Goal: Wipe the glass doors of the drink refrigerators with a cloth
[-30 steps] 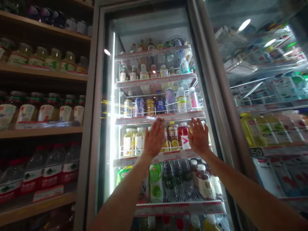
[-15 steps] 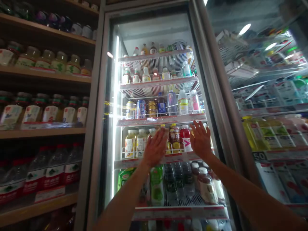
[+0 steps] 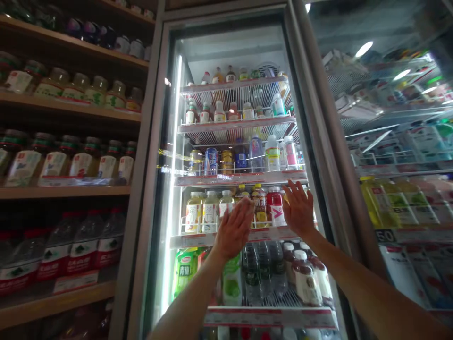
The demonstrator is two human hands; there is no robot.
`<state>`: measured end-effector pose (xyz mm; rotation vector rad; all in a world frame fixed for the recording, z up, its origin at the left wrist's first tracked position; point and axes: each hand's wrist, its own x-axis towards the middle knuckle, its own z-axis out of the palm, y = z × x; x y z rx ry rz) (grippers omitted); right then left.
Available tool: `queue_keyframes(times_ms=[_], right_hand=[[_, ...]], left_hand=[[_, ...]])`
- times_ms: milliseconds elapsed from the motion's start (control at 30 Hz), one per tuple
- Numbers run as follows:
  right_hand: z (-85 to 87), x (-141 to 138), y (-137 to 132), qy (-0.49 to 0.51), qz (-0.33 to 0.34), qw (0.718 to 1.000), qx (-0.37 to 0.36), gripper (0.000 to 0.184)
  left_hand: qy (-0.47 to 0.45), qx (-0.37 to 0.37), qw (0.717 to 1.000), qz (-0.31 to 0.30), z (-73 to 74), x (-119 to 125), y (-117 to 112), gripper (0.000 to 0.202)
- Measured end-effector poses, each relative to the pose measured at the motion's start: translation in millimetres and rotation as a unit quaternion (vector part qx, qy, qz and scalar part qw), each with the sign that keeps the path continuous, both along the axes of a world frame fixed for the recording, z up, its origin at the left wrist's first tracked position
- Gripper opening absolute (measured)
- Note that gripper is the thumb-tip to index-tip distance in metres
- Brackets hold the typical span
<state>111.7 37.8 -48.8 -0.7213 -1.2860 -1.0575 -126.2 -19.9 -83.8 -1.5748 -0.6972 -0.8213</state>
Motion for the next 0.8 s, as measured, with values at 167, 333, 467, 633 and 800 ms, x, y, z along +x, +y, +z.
queue_keyframes(times_ms=[167,333,467,633,800], right_hand=[[0.6,-3,-1,0.009,0.0,1.0,-0.01,0.043],[0.8,-3,-1,0.013,0.003,1.0,-0.007,0.042],[0.5,-1,-2,0.007,0.006,1.0,-0.005,0.041],[0.9,-3,-5,0.01,0.008,1.0,-0.025,0.041],[1.5,-5,-6,0.019,-0.002,1.0,-0.022,0.039]], left_hand=[[-0.222,0.022,0.974,0.04,9.6,-79,-11,0.055],[-0.263,0.049,0.963,0.018,12.0,-39,-3,0.054],[-0.024,-0.004,1.0,-0.004,8.7,8,1,0.051],[-0.193,0.034,0.98,0.018,27.0,-56,-7,0.052],[-0.318,0.073,0.945,0.015,31.5,-56,-2,0.054]])
